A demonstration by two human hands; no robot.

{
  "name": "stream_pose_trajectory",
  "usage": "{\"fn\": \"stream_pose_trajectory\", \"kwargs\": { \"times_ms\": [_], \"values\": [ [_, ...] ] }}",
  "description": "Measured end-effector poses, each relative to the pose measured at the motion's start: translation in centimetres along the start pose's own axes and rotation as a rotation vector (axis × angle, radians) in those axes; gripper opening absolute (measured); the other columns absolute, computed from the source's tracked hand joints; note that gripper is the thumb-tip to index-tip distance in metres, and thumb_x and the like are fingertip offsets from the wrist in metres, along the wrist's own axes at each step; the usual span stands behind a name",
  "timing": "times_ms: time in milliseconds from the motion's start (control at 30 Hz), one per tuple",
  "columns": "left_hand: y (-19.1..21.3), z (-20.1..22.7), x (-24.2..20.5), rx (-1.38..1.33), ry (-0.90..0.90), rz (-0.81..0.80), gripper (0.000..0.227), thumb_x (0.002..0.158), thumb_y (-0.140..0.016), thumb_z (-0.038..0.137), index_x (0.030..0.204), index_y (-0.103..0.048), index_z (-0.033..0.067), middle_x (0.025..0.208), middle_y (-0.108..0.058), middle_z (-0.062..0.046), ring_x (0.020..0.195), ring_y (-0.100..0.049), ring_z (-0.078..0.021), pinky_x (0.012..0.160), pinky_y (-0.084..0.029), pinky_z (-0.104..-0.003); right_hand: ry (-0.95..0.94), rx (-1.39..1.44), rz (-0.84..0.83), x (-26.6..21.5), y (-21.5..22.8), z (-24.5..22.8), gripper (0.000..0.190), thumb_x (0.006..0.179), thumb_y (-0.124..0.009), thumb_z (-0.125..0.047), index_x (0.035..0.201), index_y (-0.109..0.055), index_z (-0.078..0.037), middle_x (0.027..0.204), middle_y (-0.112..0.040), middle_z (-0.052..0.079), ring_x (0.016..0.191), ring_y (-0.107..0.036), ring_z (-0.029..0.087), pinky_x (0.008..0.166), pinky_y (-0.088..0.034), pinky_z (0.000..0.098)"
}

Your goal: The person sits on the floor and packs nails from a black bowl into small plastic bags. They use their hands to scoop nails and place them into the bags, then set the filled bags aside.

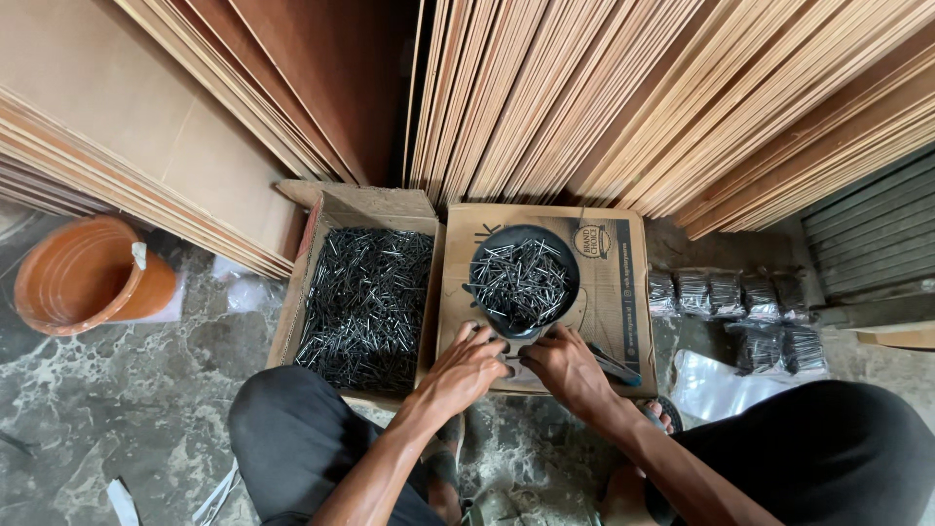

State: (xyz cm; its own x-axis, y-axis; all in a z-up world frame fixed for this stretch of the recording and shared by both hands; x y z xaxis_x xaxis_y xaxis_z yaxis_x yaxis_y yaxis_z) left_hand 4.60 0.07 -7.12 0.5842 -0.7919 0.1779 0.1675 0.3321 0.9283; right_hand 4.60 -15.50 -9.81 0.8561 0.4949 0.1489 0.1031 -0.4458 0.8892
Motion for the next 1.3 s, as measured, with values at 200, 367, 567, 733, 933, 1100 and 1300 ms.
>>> {"fn": "stream_pose_trajectory", "kwargs": {
  "times_ms": [200, 367, 567, 733, 933, 1100, 1300],
  "values": [
    [0.5, 0.5, 0.3, -0.002, 0.018, -0.017, 0.017, 0.077, -0.053, 0.007, 0.069, -0.066, 0.0132, 0.080, -0.054, -0.006, 0.093, -0.048, -0.0261, 0.089, -0.033, -0.045, -0.033, 0.047, 0.012, 0.3, 0.9, -0.7, 0.007, 0.078, -0.064, -0.026, 0.081, -0.067, -0.021, 0.071, -0.066, 0.000, 0.078, -0.056, 0.024, 0.064, -0.042, 0.0338],
    [1.0, 0.7, 0.4, 0.022, 0.011, -0.012, 0.015, 0.076, -0.054, 0.007, 0.069, -0.066, 0.0130, 0.079, -0.054, -0.007, 0.095, -0.048, -0.0272, 0.088, -0.034, -0.045, -0.032, 0.053, -0.002, 0.2, -0.1, 0.0, 0.008, 0.078, -0.063, -0.029, 0.081, -0.066, -0.022, 0.071, -0.067, -0.001, 0.080, -0.056, 0.024, 0.066, -0.042, 0.0340],
    [0.6, 0.7, 0.4, 0.037, 0.012, -0.014, 0.015, 0.075, -0.054, 0.007, 0.070, -0.067, 0.0143, 0.082, -0.056, -0.007, 0.098, -0.048, -0.0270, 0.089, -0.033, -0.045, -0.074, 0.052, -0.080, 0.3, 1.3, -0.3, 0.012, 0.078, -0.063, -0.033, 0.083, -0.066, -0.023, 0.077, -0.068, -0.001, 0.085, -0.056, 0.025, 0.071, -0.041, 0.0360],
    [1.8, 0.4, 0.1, -0.010, 0.024, -0.008, 0.018, 0.078, -0.052, 0.007, 0.072, -0.067, 0.0142, 0.084, -0.058, -0.008, 0.098, -0.049, -0.0276, 0.092, -0.033, -0.047, -0.147, -0.125, -0.249, 0.1, 6.0, -1.9, 0.024, 0.081, -0.056, -0.046, 0.089, -0.067, -0.026, 0.089, -0.068, -0.006, 0.096, -0.047, 0.021, 0.083, -0.032, 0.0386],
    [5.0, 0.9, 0.2, 0.017, 0.088, 0.024, 0.019, 0.079, -0.051, 0.013, 0.080, -0.070, 0.0175, 0.091, -0.063, -0.009, 0.102, -0.049, -0.0284, 0.095, -0.030, -0.050, -0.060, -0.199, -0.243, 0.0, 6.4, -1.7, 0.014, 0.083, -0.057, -0.034, 0.089, -0.066, -0.026, 0.084, -0.067, -0.004, 0.090, -0.050, 0.024, 0.086, -0.036, 0.0426],
    [5.3, 2.3, 1.0, 0.046, 0.168, -0.085, 0.015, 0.070, -0.069, 0.004, 0.084, -0.071, 0.0102, 0.106, -0.064, -0.010, 0.110, -0.044, -0.0262, 0.098, -0.027, -0.049, 0.112, -0.130, -0.179, -0.1, 6.0, -2.3, 0.017, 0.080, -0.056, -0.029, 0.075, -0.058, -0.013, 0.078, -0.061, 0.003, 0.087, -0.044, 0.026, 0.069, -0.029, 0.0417],
    [2.9, 1.2, 0.6, 0.047, 0.164, -0.114, 0.016, 0.085, -0.053, 0.015, 0.083, -0.069, 0.0142, 0.095, -0.066, -0.008, 0.118, -0.043, -0.0279, 0.105, -0.021, -0.051, 0.002, -0.301, -0.145, -0.9, 1.6, 1.3, 0.019, 0.082, -0.050, -0.038, 0.078, -0.066, -0.029, 0.083, -0.065, -0.008, 0.095, -0.051, 0.021, 0.086, -0.035, 0.0432]
  ]
}}
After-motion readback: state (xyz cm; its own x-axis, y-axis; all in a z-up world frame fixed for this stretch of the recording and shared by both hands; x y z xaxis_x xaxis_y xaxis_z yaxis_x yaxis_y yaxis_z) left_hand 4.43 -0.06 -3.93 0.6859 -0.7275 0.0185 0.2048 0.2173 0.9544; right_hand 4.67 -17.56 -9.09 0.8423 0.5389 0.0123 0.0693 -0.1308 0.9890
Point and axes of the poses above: each hand's wrist, its own x-axis towards the middle knuckle, its own y-axis out of the back of the hand, z = x × y, the point moved 4 cm from there along x, towards the middle knuckle
